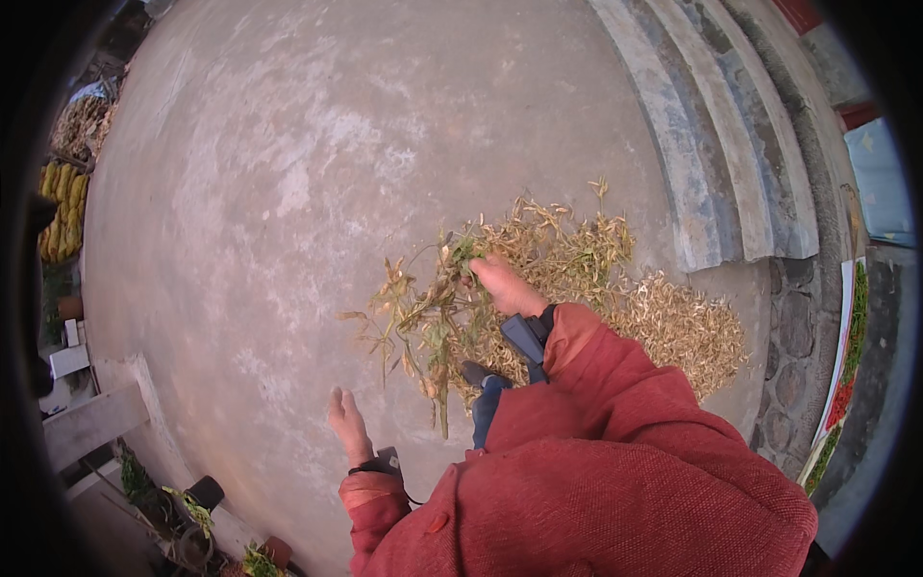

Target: The person repeatedly strikes dried plant stalks against a concrete floor to separate grain from chaff. They gather the stalks, lift them, and beat them downward, then collect and repeat the process. The separated grain accumulates in a small pile on the floor.

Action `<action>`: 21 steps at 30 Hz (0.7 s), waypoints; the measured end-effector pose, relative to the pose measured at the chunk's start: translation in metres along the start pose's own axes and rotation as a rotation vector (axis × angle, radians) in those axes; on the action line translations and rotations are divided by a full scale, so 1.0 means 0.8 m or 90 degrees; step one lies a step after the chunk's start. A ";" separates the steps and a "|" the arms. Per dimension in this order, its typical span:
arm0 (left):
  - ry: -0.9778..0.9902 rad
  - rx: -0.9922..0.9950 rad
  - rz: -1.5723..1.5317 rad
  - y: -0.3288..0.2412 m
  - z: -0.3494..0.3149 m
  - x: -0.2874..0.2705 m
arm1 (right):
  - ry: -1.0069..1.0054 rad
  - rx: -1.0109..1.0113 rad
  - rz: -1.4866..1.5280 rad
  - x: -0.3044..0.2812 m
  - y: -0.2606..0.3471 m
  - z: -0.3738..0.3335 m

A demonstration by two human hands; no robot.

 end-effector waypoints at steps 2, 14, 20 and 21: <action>-0.005 0.037 -0.096 -0.054 -0.017 0.006 | -0.022 -0.052 -0.061 0.016 0.001 -0.007; 0.342 0.378 0.502 -0.141 -0.051 0.103 | 0.081 -0.017 0.041 0.062 -0.011 -0.051; 0.353 0.272 0.380 -0.040 -0.049 0.085 | 0.060 0.033 0.252 0.032 0.005 -0.035; 0.344 0.256 0.319 -0.025 -0.048 0.080 | 0.050 0.007 0.229 0.022 0.011 -0.032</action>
Point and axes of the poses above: each hand's wrist, its own z-axis towards the middle knuckle, its own x-axis out of the palm, y = z × x, the point moved 3 cm from there along z, towards the middle knuckle, and after that the axes turned 13 degrees about -z, right-handed, at the moved point
